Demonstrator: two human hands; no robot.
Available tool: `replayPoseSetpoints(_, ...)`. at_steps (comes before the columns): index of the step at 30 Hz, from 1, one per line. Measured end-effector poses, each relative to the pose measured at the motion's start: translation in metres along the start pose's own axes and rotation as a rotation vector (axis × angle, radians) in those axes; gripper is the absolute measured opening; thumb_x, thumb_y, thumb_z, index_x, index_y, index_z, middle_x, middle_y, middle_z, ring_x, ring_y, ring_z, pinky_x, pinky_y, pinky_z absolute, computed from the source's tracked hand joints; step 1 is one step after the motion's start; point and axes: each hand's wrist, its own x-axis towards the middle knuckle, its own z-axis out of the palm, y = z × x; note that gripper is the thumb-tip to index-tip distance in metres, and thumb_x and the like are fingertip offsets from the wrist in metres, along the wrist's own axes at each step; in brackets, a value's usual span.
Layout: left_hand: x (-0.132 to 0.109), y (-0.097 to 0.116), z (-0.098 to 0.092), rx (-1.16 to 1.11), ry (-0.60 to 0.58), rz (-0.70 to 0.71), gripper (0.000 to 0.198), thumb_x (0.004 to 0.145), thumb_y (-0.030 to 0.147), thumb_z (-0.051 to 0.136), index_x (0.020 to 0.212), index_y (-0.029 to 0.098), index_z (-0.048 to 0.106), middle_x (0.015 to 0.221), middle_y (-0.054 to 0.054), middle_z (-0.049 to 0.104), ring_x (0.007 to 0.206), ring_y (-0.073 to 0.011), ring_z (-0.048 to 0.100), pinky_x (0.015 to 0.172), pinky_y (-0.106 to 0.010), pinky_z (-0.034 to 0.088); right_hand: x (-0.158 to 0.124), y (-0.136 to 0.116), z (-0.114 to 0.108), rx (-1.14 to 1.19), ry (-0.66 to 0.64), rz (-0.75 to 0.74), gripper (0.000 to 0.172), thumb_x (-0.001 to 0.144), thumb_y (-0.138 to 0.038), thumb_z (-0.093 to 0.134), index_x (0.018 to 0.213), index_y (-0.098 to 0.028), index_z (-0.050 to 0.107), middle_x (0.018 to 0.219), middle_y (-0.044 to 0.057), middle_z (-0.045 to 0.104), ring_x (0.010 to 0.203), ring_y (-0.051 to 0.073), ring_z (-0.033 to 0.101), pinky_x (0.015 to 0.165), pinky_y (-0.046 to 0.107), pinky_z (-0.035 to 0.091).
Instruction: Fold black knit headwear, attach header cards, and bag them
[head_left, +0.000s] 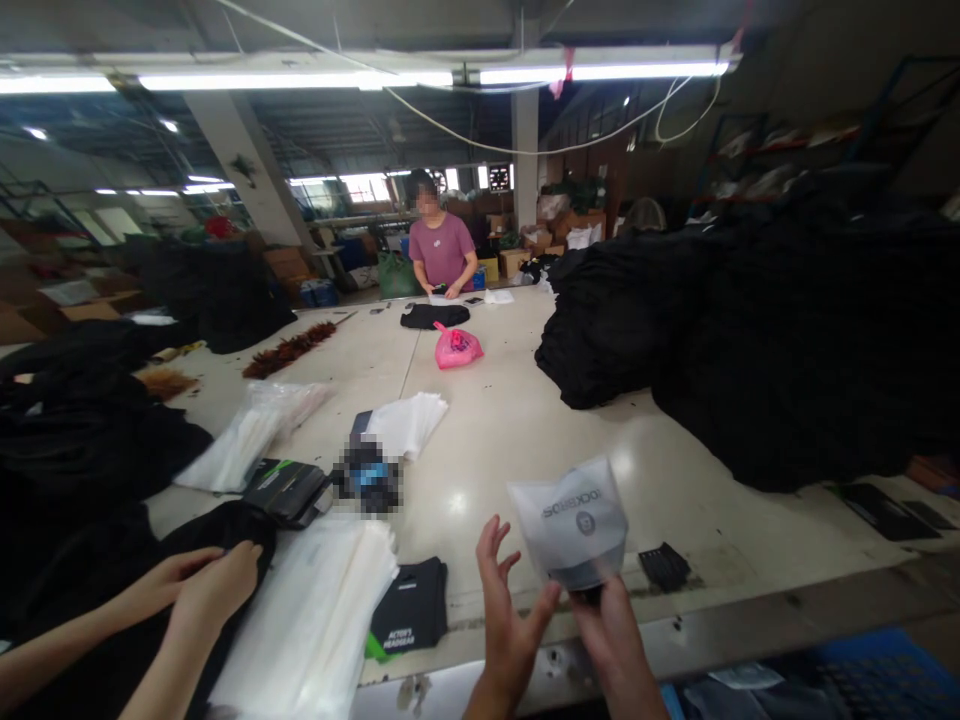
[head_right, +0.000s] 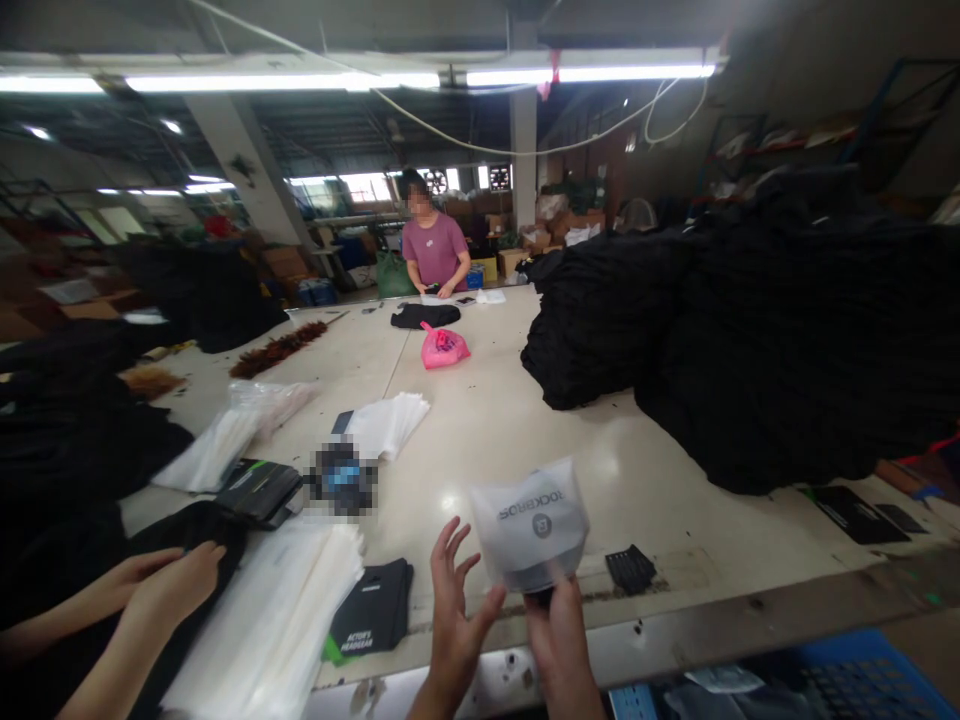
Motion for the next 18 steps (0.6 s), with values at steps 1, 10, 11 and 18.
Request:
replayPoseSetpoints(1,0.006,0.001,0.003,-0.149,-0.044,-0.176,0.088,0.089,0.055,0.072,0.158,0.022,0.028,0.159,-0.02,0.042,0.145,-0.0332,0.048,0.112,-0.046,0.05,-0.001,0.0,0.005,0.036,-0.014,0.03,0.06,0.056,-0.042,0.089,0.109,-0.02,0.071,0.093,0.002,0.077,0.088,0.02,0.069,0.086,0.032,0.059)
replayPoseSetpoints(10,-0.006,-0.027,0.032,-0.509,0.044,-0.777,0.072,0.079,0.059,0.081,0.131,0.015,0.057,0.138,-0.017,0.065,0.131,-0.0306,0.063,0.113,-0.04,0.051,-0.013,0.013,0.022,-0.082,-0.098,-0.029,0.07,0.066,-0.055,0.085,0.126,-0.022,0.069,0.119,0.006,0.074,0.115,0.026,0.067,0.103,0.04,0.053)
replayPoseSetpoints(11,0.001,-0.026,0.025,-0.56,0.048,-0.821,0.064,0.082,0.052,0.08,0.129,0.015,0.058,0.137,-0.016,0.066,0.128,-0.0307,0.065,0.109,-0.041,0.054,-0.012,0.009,0.014,-0.191,-0.181,-0.033,0.067,0.068,-0.056,0.085,0.123,-0.021,0.07,0.121,0.007,0.074,0.119,0.026,0.066,0.105,0.04,0.052)
replayPoseSetpoints(18,0.044,-0.03,-0.031,-0.426,-0.028,-0.878,0.035,0.08,0.034,0.084,0.105,0.016,0.069,0.112,-0.013,0.076,0.111,-0.0325,0.074,0.093,-0.044,0.063,0.008,-0.039,-0.055,-1.034,-0.13,-0.838,0.038,0.087,-0.033,0.068,0.123,-0.026,0.076,0.123,0.011,0.074,0.105,0.028,0.073,0.08,0.034,0.062)
